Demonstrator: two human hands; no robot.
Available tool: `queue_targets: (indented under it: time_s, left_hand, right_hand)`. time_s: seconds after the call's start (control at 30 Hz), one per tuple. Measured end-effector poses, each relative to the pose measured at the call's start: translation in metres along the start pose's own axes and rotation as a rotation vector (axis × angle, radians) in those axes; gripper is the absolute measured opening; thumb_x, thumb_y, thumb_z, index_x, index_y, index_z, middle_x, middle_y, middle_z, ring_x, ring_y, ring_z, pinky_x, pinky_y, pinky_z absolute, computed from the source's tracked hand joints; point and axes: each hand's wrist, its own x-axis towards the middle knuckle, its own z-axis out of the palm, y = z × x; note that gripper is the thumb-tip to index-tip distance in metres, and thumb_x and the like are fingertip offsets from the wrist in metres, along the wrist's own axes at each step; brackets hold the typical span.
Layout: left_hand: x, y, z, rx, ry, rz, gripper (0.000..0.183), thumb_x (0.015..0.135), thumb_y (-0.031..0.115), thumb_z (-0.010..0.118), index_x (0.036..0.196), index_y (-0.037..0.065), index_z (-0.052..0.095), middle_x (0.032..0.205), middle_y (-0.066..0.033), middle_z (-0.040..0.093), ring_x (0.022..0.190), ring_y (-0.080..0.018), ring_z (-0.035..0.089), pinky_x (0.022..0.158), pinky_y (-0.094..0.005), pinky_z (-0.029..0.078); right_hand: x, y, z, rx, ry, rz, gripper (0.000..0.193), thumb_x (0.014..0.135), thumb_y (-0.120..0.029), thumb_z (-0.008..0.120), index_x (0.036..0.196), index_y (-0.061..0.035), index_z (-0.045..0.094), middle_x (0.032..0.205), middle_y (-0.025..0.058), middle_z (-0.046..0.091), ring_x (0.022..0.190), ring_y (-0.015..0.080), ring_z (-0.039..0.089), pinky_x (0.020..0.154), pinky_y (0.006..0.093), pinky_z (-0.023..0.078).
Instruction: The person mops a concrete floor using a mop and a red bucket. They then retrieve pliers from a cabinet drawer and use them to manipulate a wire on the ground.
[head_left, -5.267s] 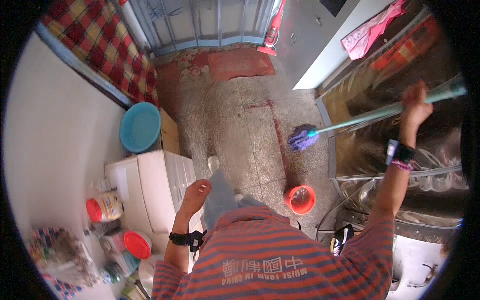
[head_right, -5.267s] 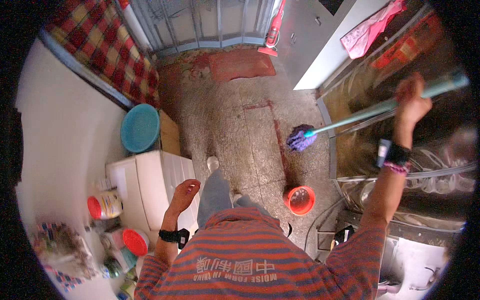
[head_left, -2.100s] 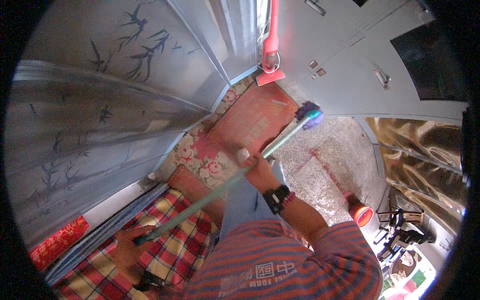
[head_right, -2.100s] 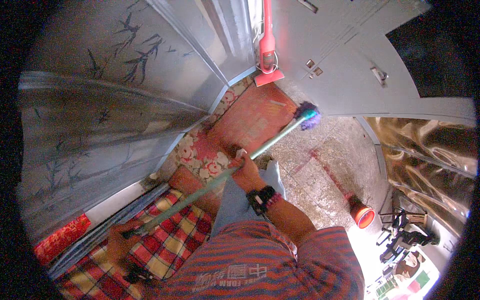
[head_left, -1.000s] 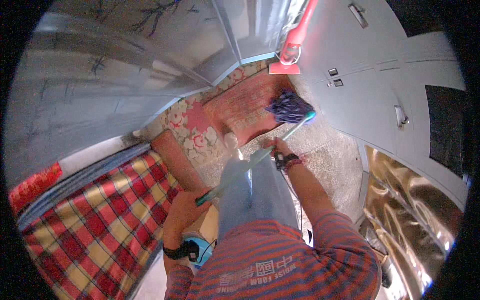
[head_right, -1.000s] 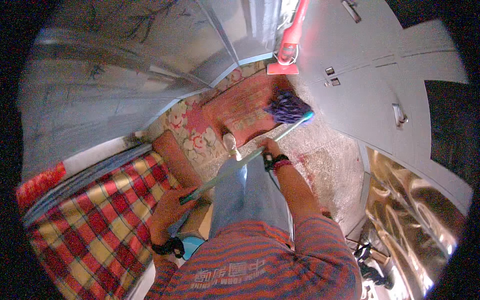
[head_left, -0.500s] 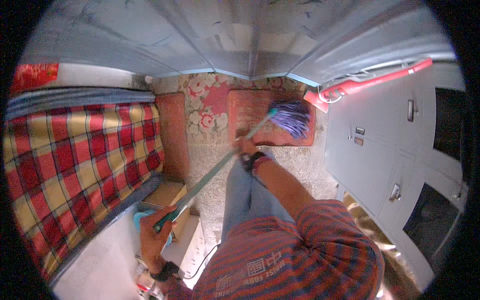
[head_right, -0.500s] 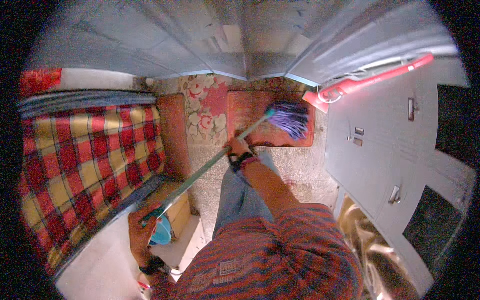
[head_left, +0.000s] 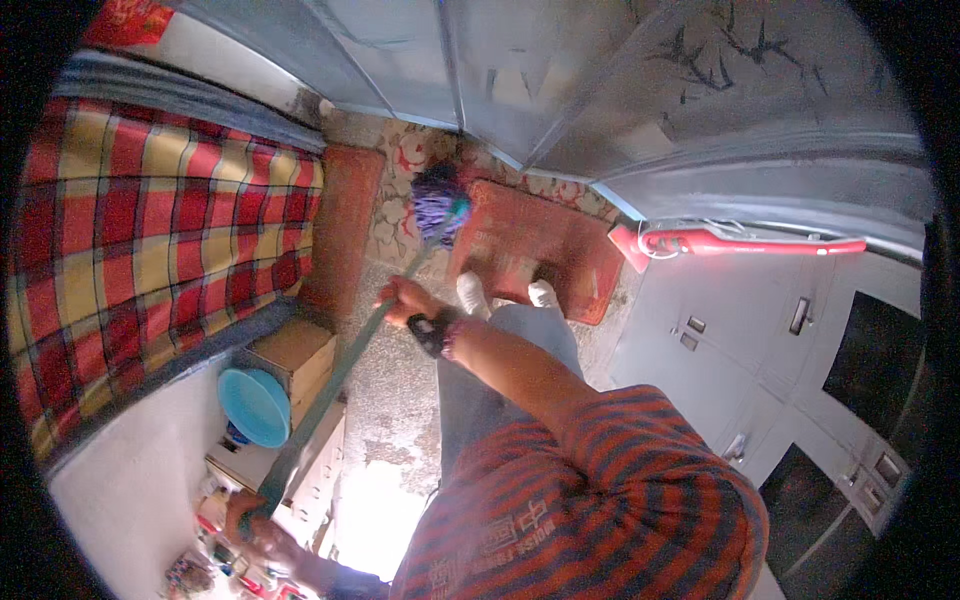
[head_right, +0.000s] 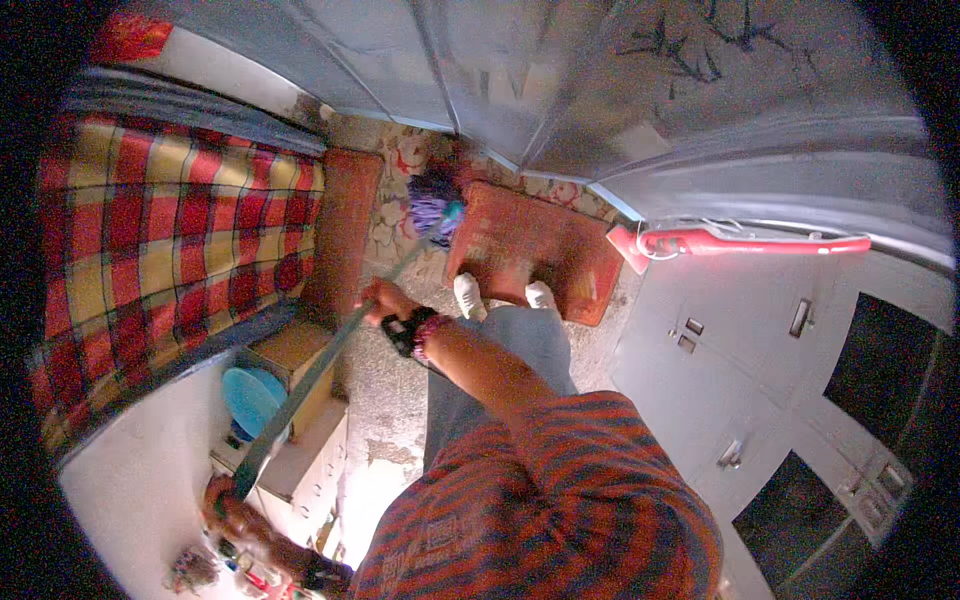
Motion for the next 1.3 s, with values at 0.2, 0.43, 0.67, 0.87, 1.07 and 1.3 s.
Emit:
queue_targets:
  time_s: [0.2, 0.43, 0.67, 0.87, 1.07, 1.3]
  left_hand:
    - [-0.018, 0.056, 0.171, -0.364, -0.589, -0.043, 0.018, 0.073, 0.01, 0.06, 0.086, -0.001, 0.066, 0.073, -0.0107, 0.062, 0.063, -0.021, 0.057, 0.059, -0.0302, 0.045]
    - [-0.072, 0.079, 0.239, -0.662, -0.713, -0.136, 0.014, 0.071, 0.004, 0.063, 0.085, 0.002, 0.065, 0.079, -0.0084, 0.056, 0.075, -0.0201, 0.054, 0.071, -0.031, 0.045]
    - [-0.093, 0.035, 0.21, -1.036, -0.439, -0.43, 0.031, 0.089, 0.036, 0.058, 0.075, 0.009, 0.051, 0.071, -0.0049, 0.048, 0.069, -0.0212, 0.048, 0.082, -0.046, 0.042]
    - [-0.084, -0.028, 0.109, -0.804, -0.109, -0.256, 0.029, 0.097, 0.023, 0.042, 0.072, 0.009, 0.042, 0.063, -0.0037, 0.041, 0.06, -0.0168, 0.038, 0.072, -0.0388, 0.04]
    - [-0.088, -0.07, -0.007, -0.588, -0.122, -0.033, 0.027, 0.096, 0.032, 0.042, 0.082, 0.01, 0.047, 0.08, -0.0072, 0.048, 0.073, -0.0223, 0.048, 0.067, -0.0372, 0.04]
    - [-0.092, -0.045, -0.015, -0.685, -0.027, -0.097, 0.053, 0.083, 0.057, 0.058, 0.063, 0.01, 0.042, 0.051, -0.0017, 0.043, 0.051, -0.0175, 0.047, 0.068, -0.0423, 0.047]
  right_hand:
    - [-0.172, -0.024, -0.289, 0.514, 0.028, 0.174, 0.014, 0.078, -0.018, 0.059, 0.066, -0.01, 0.056, 0.06, 0.0023, 0.054, 0.049, 0.019, 0.051, 0.047, 0.0318, 0.042]
    - [-0.305, -0.044, -0.31, 0.644, 0.863, 0.294, 0.026, 0.089, -0.029, 0.05, 0.082, -0.0059, 0.059, 0.071, 0.0072, 0.058, 0.067, 0.0232, 0.057, 0.066, 0.0392, 0.05]
    - [-0.212, -0.044, -0.259, 0.524, 0.641, 0.454, 0.02, 0.088, -0.025, 0.048, 0.075, -0.0094, 0.052, 0.064, 0.0057, 0.052, 0.063, 0.0223, 0.054, 0.06, 0.037, 0.047]
    - [-0.064, 0.022, -0.075, 0.319, 0.176, 0.494, 0.02, 0.084, -0.019, 0.053, 0.066, -0.0126, 0.047, 0.06, 0.0047, 0.049, 0.059, 0.0211, 0.051, 0.057, 0.0357, 0.044]
    - [-0.018, 0.053, 0.062, 0.659, 0.116, 0.326, 0.028, 0.09, -0.018, 0.048, 0.064, -0.013, 0.04, 0.055, 0.0026, 0.04, 0.054, 0.0192, 0.046, 0.06, 0.0368, 0.043]
    - [-0.094, -0.006, 0.076, 1.297, 0.33, 0.398, 0.024, 0.092, -0.015, 0.046, 0.069, -0.0123, 0.041, 0.057, 0.0019, 0.038, 0.056, 0.0173, 0.044, 0.061, 0.0351, 0.042]
